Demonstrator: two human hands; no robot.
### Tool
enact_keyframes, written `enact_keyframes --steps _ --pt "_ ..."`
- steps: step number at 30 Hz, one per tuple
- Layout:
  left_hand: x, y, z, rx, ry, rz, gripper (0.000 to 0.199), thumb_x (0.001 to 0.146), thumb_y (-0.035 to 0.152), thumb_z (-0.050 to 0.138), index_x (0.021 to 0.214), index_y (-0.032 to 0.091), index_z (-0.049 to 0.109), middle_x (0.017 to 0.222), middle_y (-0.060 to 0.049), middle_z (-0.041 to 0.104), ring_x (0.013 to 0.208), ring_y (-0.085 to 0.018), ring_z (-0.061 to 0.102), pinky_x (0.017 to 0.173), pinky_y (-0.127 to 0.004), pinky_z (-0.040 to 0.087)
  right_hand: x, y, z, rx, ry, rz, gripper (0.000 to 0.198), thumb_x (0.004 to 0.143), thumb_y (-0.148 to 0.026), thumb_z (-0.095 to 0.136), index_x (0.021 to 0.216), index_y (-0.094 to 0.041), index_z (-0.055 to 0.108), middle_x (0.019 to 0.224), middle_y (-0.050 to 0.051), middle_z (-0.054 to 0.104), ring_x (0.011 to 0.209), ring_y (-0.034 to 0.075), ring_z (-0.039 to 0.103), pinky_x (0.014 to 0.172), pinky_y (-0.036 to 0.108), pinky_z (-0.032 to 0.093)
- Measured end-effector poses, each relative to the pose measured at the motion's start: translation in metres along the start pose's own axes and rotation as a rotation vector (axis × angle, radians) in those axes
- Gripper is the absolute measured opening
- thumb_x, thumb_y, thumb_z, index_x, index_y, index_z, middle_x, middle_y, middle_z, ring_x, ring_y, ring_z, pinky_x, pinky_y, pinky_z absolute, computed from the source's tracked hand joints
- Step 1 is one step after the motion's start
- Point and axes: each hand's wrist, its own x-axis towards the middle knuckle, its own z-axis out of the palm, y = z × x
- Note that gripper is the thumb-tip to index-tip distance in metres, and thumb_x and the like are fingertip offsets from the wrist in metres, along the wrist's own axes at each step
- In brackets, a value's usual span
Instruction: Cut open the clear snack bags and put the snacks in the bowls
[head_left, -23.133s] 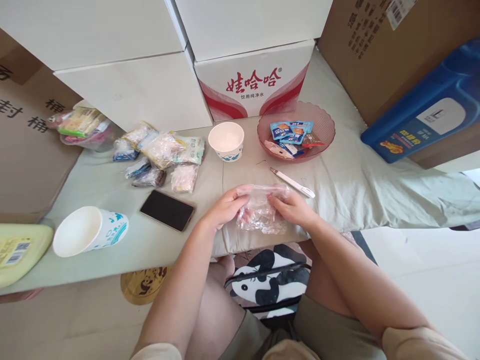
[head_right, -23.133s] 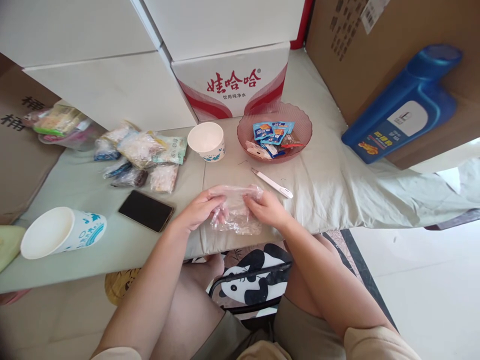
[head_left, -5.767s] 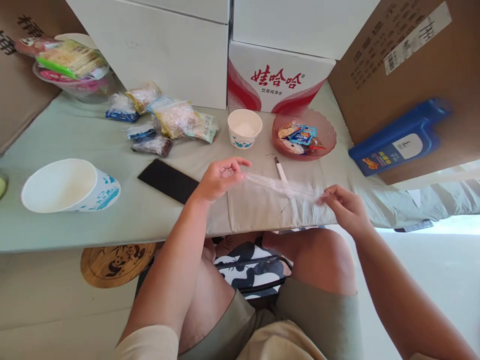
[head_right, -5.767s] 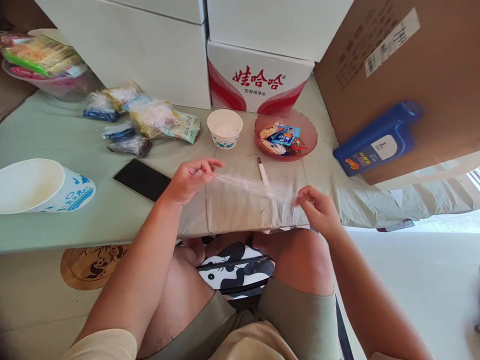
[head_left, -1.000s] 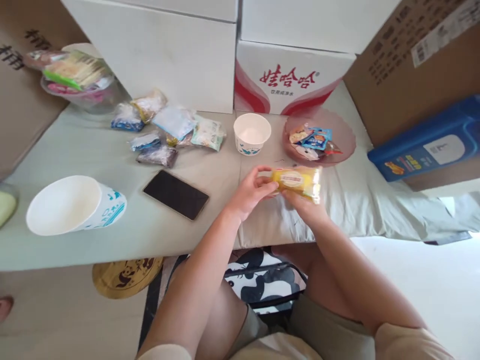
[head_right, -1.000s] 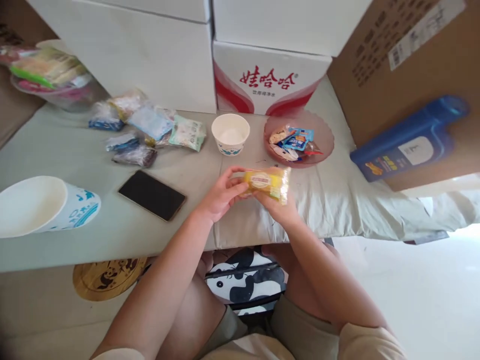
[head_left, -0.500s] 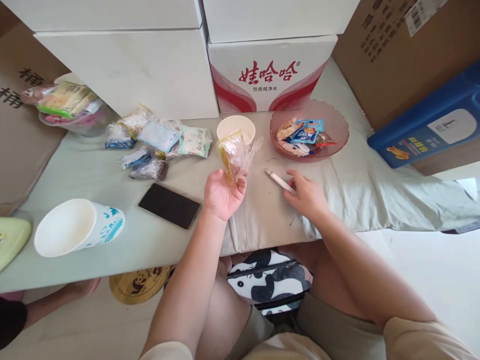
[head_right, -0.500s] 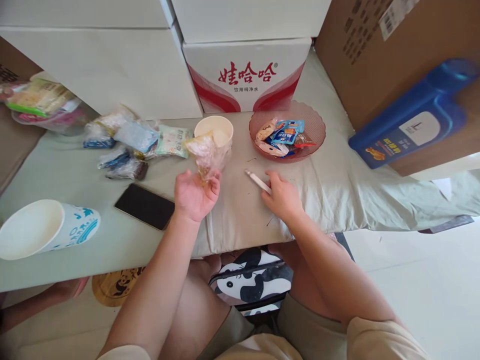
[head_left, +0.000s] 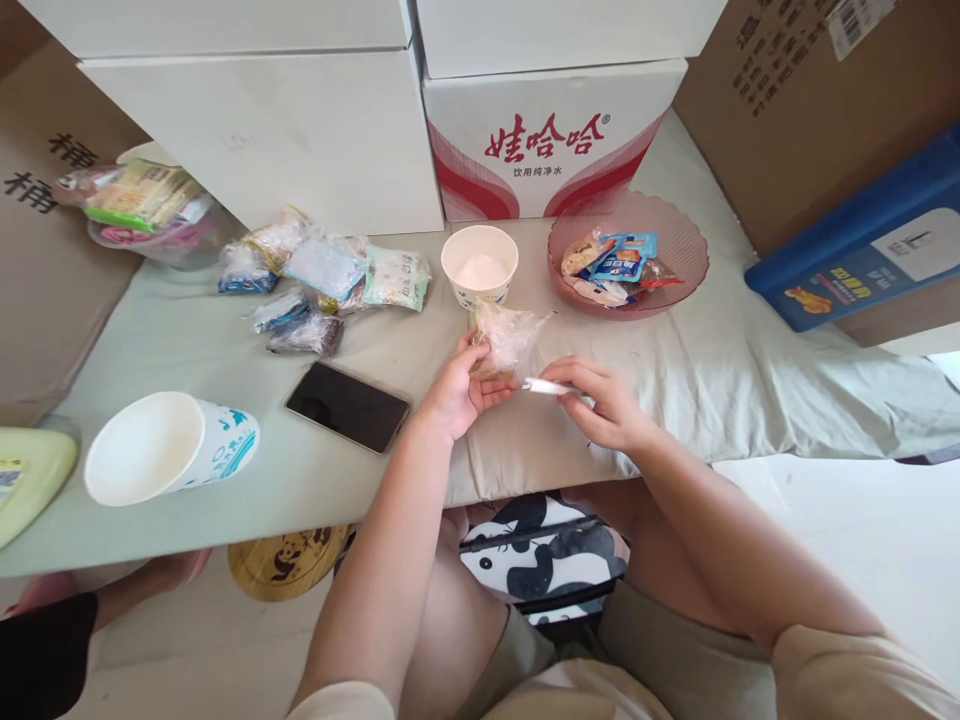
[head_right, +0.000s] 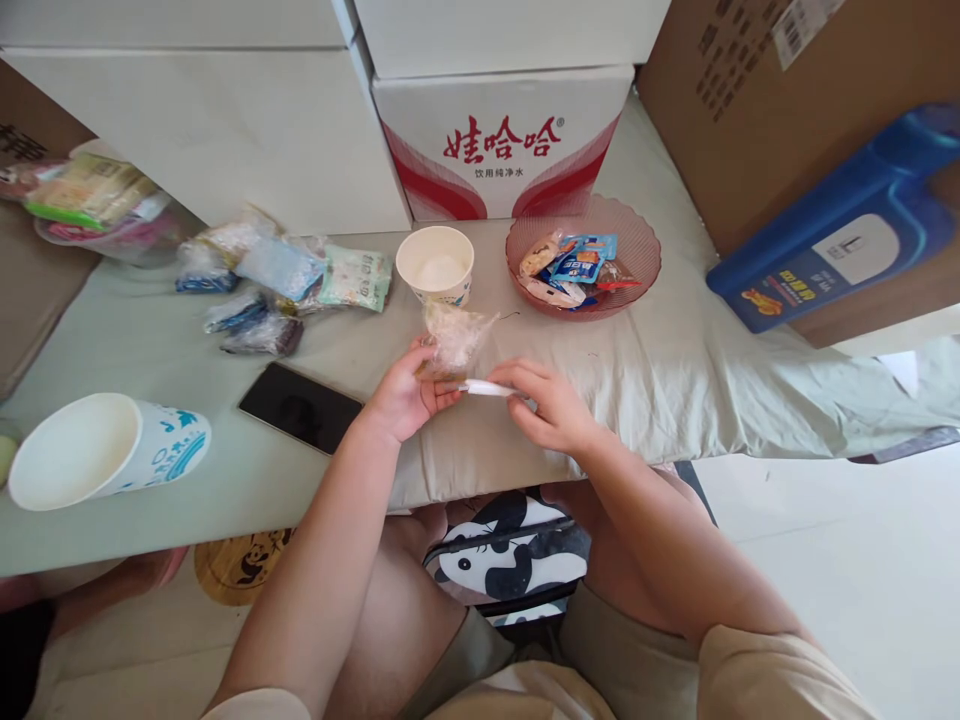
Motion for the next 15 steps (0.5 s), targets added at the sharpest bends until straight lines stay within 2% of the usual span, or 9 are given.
enact_keyframes --steps 3,6,8,10,12,15 --pt "-0.005 -0.002 0.000 0.110 -0.065 -0.076 0.041 0.084 0.038 0.060 0.124 0.029 0.052 0.073 0.004 0.068 0.047 -0.013 0.064 0.046 -0.022 0.047 -0.002 -0.002 0.006 0.095 -0.137 -0.065 0.036 0.085 -0.012 0.045 0.115 -0.024 0.062 0.122 0.010 0.069 0.112 0.024 0.066 0.090 0.040 0.054" --pt "-0.008 -0.003 0.000 0.211 -0.210 -0.149 0.040 0.085 0.053 0.059 0.108 0.019 0.061 0.072 -0.002 0.068 0.046 -0.012 0.061 0.043 -0.021 0.044 -0.002 -0.002 0.011 0.170 -0.092 -0.050 0.031 0.089 -0.014 0.045 0.113 -0.023 0.062 0.137 0.011 0.063 0.120 0.025 0.063 0.092 0.042 0.055" --pt "-0.009 -0.004 -0.002 0.265 -0.278 -0.137 0.040 0.081 0.052 0.066 0.101 0.017 0.062 0.074 -0.003 0.069 0.049 -0.011 0.061 0.046 -0.020 0.045 -0.002 -0.001 0.012 0.242 -0.032 0.026 0.028 0.092 -0.017 0.044 0.113 -0.024 0.062 0.140 0.010 0.061 0.109 0.023 0.067 0.086 0.039 0.057" --pt "-0.008 -0.005 -0.004 0.318 -0.258 -0.066 0.036 0.075 0.043 0.075 0.099 0.018 0.063 0.075 -0.001 0.068 0.049 -0.008 0.059 0.046 -0.018 0.043 -0.001 0.002 0.012 0.321 -0.006 0.116 0.028 0.095 -0.021 0.043 0.117 -0.025 0.062 0.142 0.009 0.059 0.093 0.019 0.070 0.076 0.034 0.059" --pt "-0.005 -0.006 -0.004 0.352 -0.190 -0.010 0.030 0.074 0.038 0.077 0.091 0.017 0.064 0.070 0.001 0.064 0.048 -0.006 0.054 0.044 -0.016 0.039 -0.001 0.004 0.011 0.343 0.005 0.162 0.031 0.096 -0.023 0.043 0.120 -0.026 0.062 0.143 0.009 0.057 0.084 0.016 0.069 0.067 0.031 0.058" --pt "-0.003 -0.006 -0.004 0.332 -0.144 0.020 0.025 0.074 0.037 0.073 0.080 0.016 0.062 0.064 0.002 0.057 0.047 -0.005 0.048 0.042 -0.016 0.034 0.000 0.009 0.006 0.171 0.064 0.132 0.034 0.093 -0.020 0.045 0.117 -0.025 0.068 0.128 0.009 0.063 0.085 0.017 0.067 0.065 0.030 0.056"
